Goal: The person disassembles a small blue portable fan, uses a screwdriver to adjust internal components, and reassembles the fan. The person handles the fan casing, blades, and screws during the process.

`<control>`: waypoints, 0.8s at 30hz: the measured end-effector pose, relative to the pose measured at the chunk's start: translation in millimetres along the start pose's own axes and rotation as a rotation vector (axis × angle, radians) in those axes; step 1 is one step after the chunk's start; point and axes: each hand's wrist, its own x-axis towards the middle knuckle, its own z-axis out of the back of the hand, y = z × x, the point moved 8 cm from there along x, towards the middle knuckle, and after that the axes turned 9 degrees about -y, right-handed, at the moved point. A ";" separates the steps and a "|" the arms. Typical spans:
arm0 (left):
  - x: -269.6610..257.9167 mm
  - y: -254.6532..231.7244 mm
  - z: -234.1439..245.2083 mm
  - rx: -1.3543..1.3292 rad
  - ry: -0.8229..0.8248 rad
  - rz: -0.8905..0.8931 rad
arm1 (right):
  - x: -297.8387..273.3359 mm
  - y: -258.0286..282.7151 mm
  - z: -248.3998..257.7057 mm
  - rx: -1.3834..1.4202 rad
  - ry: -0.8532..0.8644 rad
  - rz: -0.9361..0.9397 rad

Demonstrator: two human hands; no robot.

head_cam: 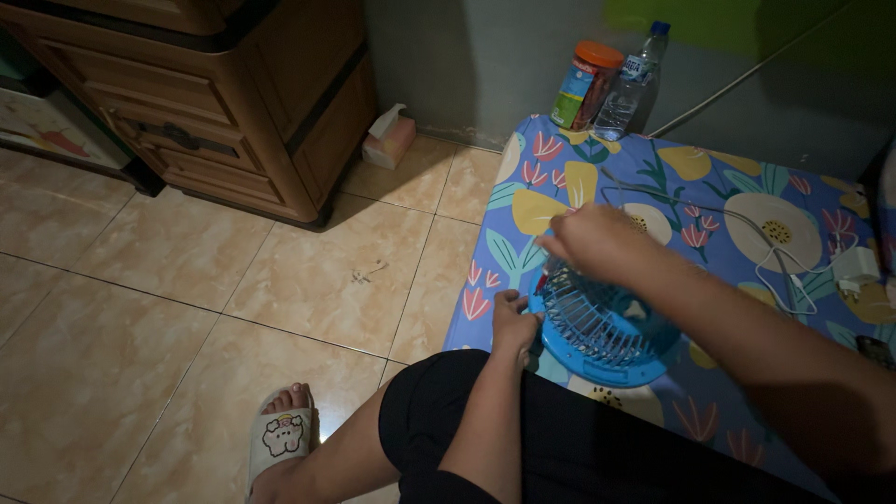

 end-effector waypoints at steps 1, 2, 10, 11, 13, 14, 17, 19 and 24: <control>-1.4 -0.4 -0.5 -0.012 0.012 0.007 | -4.5 -4.2 8.6 0.020 -0.032 -0.022; -2.1 -0.8 -0.7 -0.024 0.022 0.014 | -12.0 -11.2 19.6 0.041 -0.064 -0.043; -3.2 0.1 -2.1 0.026 0.055 0.048 | -66.6 -29.1 50.4 0.227 -0.058 -0.090; -3.1 0.8 -2.3 0.034 0.056 0.050 | -73.5 -31.1 50.6 0.259 -0.051 -0.096; -2.1 1.3 -3.3 0.024 0.065 0.053 | -84.8 -33.3 49.4 0.311 -0.053 -0.093; -1.7 0.2 -3.4 0.018 0.068 0.052 | -89.9 -33.7 50.3 0.331 -0.065 -0.082; -6.8 -9.2 -1.6 0.053 0.052 0.029 | -104.7 -36.0 36.8 0.370 0.061 -0.179; -15.5 -12.7 -0.5 0.074 0.076 0.115 | -116.7 -37.0 29.1 0.372 0.162 -0.255; -37.8 -15.0 -7.0 0.015 0.168 0.272 | -133.5 -29.1 23.1 0.333 0.218 -0.231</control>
